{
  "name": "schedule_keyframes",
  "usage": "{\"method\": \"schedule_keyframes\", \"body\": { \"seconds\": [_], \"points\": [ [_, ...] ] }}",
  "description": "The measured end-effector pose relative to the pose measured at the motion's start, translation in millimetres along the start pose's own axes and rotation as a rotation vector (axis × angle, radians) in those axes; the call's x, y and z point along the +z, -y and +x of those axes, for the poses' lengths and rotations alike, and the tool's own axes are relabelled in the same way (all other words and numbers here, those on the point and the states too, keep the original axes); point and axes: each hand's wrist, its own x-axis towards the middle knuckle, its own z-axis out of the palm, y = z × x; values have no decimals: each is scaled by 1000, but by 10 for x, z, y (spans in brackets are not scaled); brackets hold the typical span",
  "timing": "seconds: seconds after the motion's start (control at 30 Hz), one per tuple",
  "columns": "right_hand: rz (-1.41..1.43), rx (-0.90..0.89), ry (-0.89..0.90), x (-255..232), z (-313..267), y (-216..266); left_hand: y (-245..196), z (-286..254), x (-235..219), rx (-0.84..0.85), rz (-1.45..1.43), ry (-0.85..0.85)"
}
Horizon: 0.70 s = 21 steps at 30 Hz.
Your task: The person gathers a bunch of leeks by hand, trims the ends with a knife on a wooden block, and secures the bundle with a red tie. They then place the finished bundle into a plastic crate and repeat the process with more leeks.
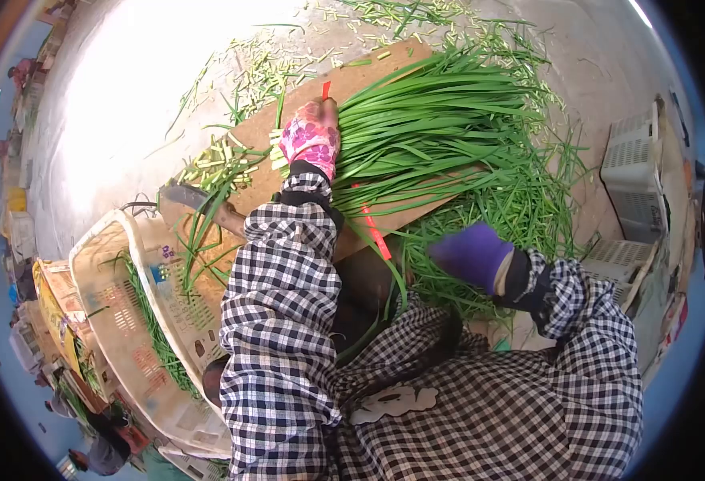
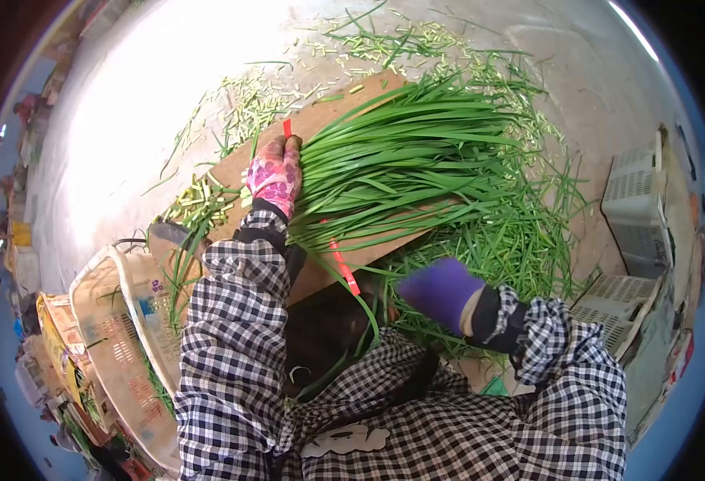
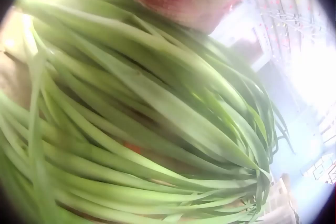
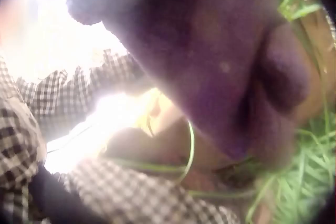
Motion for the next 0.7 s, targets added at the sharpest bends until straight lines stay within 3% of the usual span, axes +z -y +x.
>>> {"method": "schedule_keyframes", "body": {
  "seconds": [0.07, 0.27, 0.4, 0.47, 0.6, 0.67, 0.7],
  "points": [
    [-32, -142, -513, -318, 245, 62, 25, 27, 29, 5, 21, -3],
    [-25, -347, -423, 74, 721, 20, 21, 0, 42, 13, -14, -25],
    [-66, -298, -396, -54, 727, 52, 38, -13, 48, 30, -29, -37],
    [173, -302, -453, -98, 723, 19, 36, -33, 54, 41, -35, -61],
    [23, -266, -433, -8, 670, 24, 56, -56, 74, 73, -66, -81],
    [139, -485, -292, -8, 680, 40, 45, -51, 56, 66, -82, -66],
    [126, -529, -78, 75, 605, 90, 47, -48, 47, 62, -78, -69]
  ]
}}
